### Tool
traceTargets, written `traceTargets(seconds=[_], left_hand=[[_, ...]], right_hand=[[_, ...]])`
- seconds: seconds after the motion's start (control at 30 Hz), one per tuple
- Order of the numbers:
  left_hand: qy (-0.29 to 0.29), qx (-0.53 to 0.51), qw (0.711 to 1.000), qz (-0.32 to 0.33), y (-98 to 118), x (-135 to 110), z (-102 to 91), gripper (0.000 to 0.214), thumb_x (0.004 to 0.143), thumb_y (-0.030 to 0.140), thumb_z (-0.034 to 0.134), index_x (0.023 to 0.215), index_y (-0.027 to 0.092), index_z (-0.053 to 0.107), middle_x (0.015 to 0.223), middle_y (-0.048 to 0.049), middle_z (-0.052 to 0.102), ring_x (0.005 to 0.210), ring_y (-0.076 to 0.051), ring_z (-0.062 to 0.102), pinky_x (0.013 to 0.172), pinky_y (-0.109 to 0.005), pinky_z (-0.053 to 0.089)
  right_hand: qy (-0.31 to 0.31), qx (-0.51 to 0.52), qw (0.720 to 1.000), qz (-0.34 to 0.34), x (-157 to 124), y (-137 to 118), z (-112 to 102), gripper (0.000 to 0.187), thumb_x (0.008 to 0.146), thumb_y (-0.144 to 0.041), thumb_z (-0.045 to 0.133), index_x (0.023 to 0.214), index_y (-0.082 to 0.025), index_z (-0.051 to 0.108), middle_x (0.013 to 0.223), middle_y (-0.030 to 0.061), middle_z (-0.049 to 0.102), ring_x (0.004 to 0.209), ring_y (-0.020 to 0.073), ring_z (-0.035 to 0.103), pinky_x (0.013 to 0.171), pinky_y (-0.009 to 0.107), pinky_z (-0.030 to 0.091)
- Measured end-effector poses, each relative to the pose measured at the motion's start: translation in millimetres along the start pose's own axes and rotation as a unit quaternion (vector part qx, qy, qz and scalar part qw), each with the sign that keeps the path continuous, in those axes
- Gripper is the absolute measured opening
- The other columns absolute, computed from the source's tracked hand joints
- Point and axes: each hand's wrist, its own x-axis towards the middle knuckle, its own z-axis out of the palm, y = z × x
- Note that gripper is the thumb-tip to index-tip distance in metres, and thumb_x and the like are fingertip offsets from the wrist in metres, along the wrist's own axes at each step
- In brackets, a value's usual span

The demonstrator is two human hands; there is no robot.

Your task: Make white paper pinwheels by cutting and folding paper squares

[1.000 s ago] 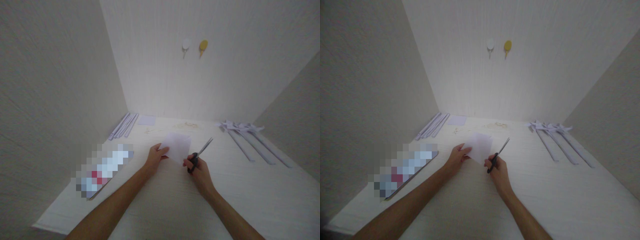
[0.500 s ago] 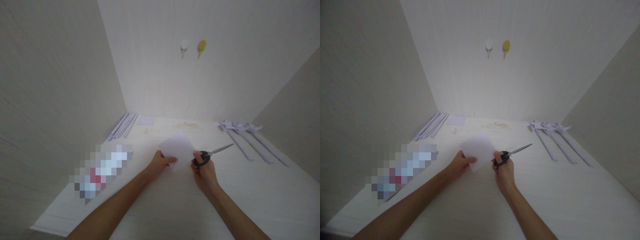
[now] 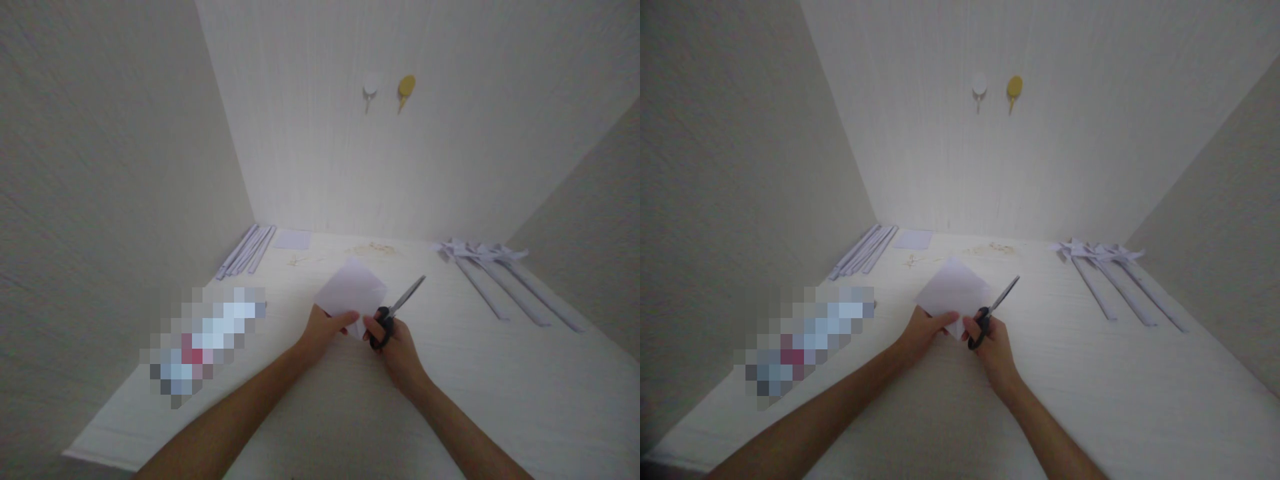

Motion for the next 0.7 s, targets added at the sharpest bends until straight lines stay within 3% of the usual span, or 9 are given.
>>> traceTargets(seconds=[0.37,0.53,0.7], left_hand=[[0.079,0.024,0.996,0.030,0.9,5.0,-2.9,0.020,0.054,0.025,0.065,0.068,0.012,0.060,0.063,-0.0017,0.061,0.053,-0.012,0.054,0.048,-0.022,0.045],[0.098,0.050,0.993,0.038,3.2,2.4,-1.8,0.019,0.054,0.024,0.064,0.068,0.012,0.060,0.060,-0.0013,0.061,0.052,-0.012,0.054,0.047,-0.022,0.045],[0.080,0.052,0.995,0.038,4.3,0.7,-1.5,0.015,0.054,0.022,0.064,0.063,0.011,0.060,0.058,-0.0017,0.061,0.053,-0.013,0.054,0.049,-0.022,0.044]], right_hand=[[-0.050,-0.018,0.999,-0.011,-0.2,-3.8,1.1,0.012,0.062,-0.025,0.059,0.061,-0.014,0.055,0.052,-0.0027,0.051,0.049,0.0088,0.044,0.047,0.021,0.033],[-0.029,-0.021,0.999,-0.002,-0.7,-5.9,2.9,0.012,0.059,-0.024,0.061,0.059,-0.015,0.054,0.052,-0.0026,0.051,0.049,0.0097,0.045,0.048,0.022,0.035],[0.010,-0.039,0.999,-0.005,-0.6,-7.3,3.0,0.014,0.060,-0.028,0.060,0.058,-0.016,0.053,0.050,-0.0020,0.051,0.049,0.0104,0.045,0.049,0.023,0.036]])
